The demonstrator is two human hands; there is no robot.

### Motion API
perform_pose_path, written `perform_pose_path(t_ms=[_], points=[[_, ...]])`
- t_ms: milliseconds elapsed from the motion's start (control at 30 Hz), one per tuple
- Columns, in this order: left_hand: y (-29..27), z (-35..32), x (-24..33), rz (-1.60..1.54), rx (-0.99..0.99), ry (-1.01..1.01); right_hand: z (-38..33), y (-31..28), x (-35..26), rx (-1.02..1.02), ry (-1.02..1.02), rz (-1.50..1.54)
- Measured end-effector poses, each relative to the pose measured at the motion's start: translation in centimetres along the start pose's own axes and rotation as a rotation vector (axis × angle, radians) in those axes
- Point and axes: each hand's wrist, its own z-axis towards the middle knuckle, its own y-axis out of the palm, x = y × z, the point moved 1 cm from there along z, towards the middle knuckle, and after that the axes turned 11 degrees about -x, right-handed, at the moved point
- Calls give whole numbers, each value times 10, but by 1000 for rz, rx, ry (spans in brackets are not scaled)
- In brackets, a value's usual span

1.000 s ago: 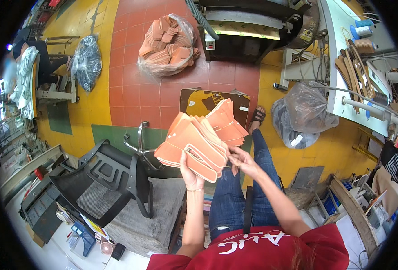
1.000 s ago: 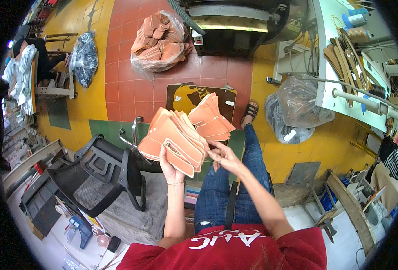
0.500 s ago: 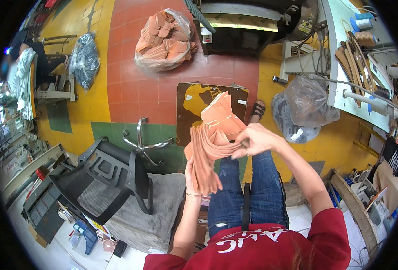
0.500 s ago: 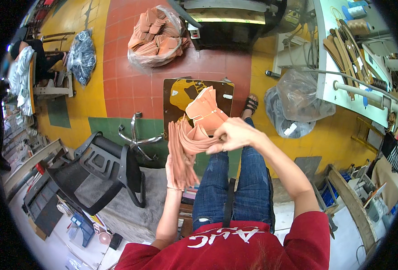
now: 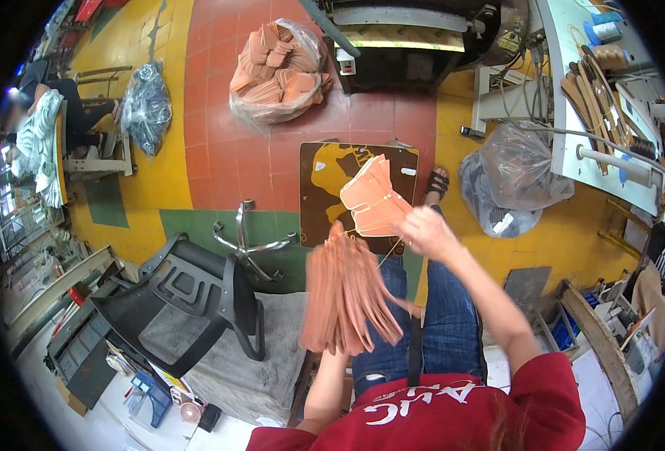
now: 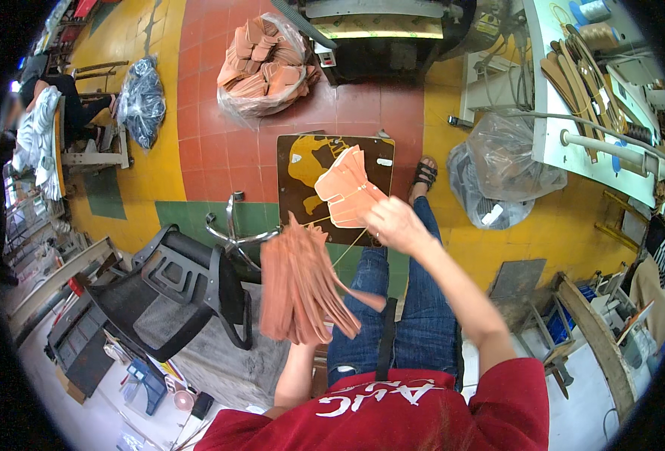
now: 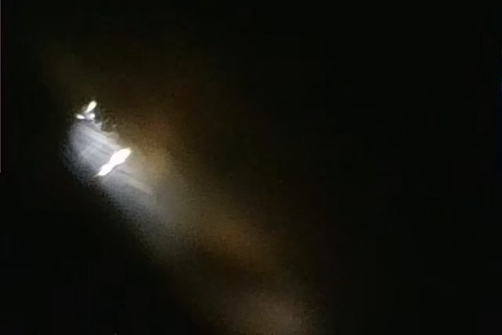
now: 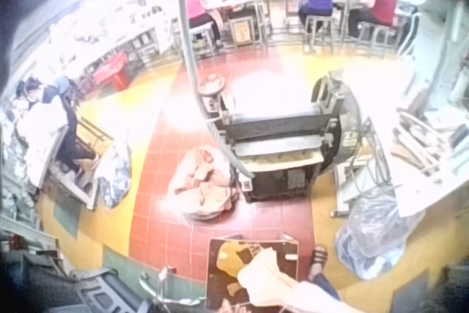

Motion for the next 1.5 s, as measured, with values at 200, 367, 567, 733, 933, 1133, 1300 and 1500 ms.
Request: perform_pose_path(t_ms=[200, 367, 567, 733, 933, 1133, 1300, 1500], points=[[-32, 18, -12, -935, -290, -351, 26, -33, 30, -167, -82, -21], [-35, 82, -9, -590, -442, -308, 16, 3, 55, -622, 235, 865], [-38, 122, 10, -117, -791, -400, 15, 31, 106, 117, 721, 1057], [-45, 129, 4, -191, -637, -407, -19, 53, 52, 135, 762, 1226], [-39, 131, 2, -410, -457, -426, -40, 47, -12, 225, 651, 1449], [-5, 126, 16, -174, -284, -243, -28, 40, -13, 91, 724, 1487], [-3, 119, -2, -393, -54, -94, -3, 36, -1, 80, 574, 1297], [35, 125, -40, -599, 306, 22, 25, 55, 37, 268, 600, 843]])
